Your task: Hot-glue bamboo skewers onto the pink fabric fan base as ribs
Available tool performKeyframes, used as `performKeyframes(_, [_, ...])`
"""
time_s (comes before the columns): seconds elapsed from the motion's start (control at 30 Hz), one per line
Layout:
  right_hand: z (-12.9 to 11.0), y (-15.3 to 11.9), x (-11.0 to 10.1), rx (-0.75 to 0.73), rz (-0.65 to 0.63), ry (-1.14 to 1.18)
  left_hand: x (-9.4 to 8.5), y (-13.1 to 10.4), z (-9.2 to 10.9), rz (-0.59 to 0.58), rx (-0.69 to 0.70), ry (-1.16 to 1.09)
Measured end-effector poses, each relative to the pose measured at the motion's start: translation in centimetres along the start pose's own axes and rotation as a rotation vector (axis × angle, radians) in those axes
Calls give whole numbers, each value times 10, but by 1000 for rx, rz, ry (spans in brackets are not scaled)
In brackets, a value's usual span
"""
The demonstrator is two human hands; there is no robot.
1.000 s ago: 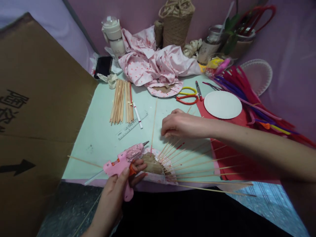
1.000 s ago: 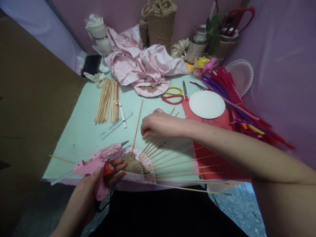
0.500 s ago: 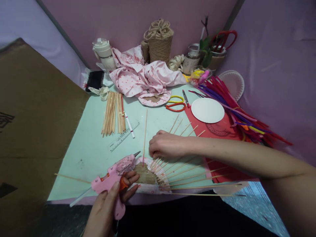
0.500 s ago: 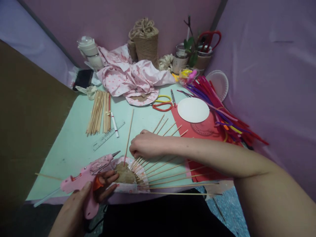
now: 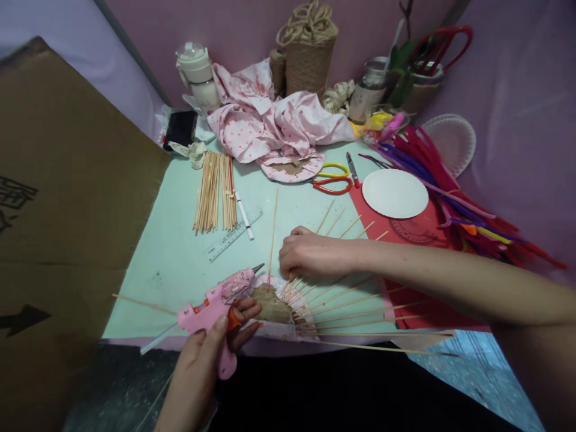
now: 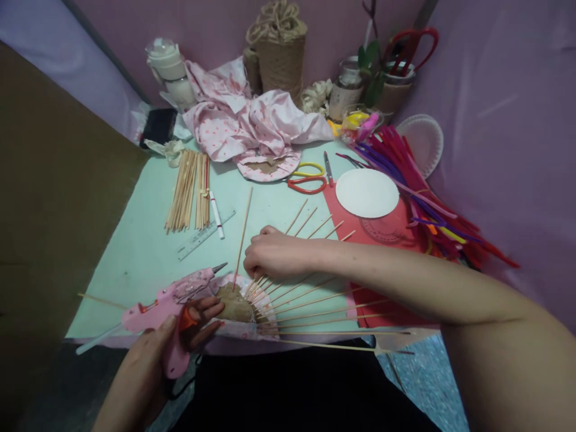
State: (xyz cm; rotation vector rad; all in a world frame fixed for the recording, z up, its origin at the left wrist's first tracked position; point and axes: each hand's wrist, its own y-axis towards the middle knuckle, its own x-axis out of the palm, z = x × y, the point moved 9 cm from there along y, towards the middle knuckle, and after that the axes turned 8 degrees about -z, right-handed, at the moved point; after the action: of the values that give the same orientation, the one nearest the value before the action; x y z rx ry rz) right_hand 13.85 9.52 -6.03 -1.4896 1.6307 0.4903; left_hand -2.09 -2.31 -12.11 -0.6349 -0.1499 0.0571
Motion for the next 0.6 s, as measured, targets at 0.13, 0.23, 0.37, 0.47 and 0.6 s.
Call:
performKeyframes(0.13, [-3, 1, -1, -14, -3, -13, 6, -11, 3, -15, -1, -92])
performKeyframes(0.23, [-4, 2, 0, -12, -27, -18, 11, -16, 9, -8, 23, -91])
performKeyframes(0.37, [-4, 3, 1, -3, -43, -34, 16, -19, 11, -9, 15, -92])
performKeyframes(0.47, [-5, 4, 1, 8, -64, -51, 15, -17, 11, -16, 10, -131])
performKeyframes(0.6, [-6, 4, -1, 9, -62, -69, 10, -11, 7, -24, 3, -120])
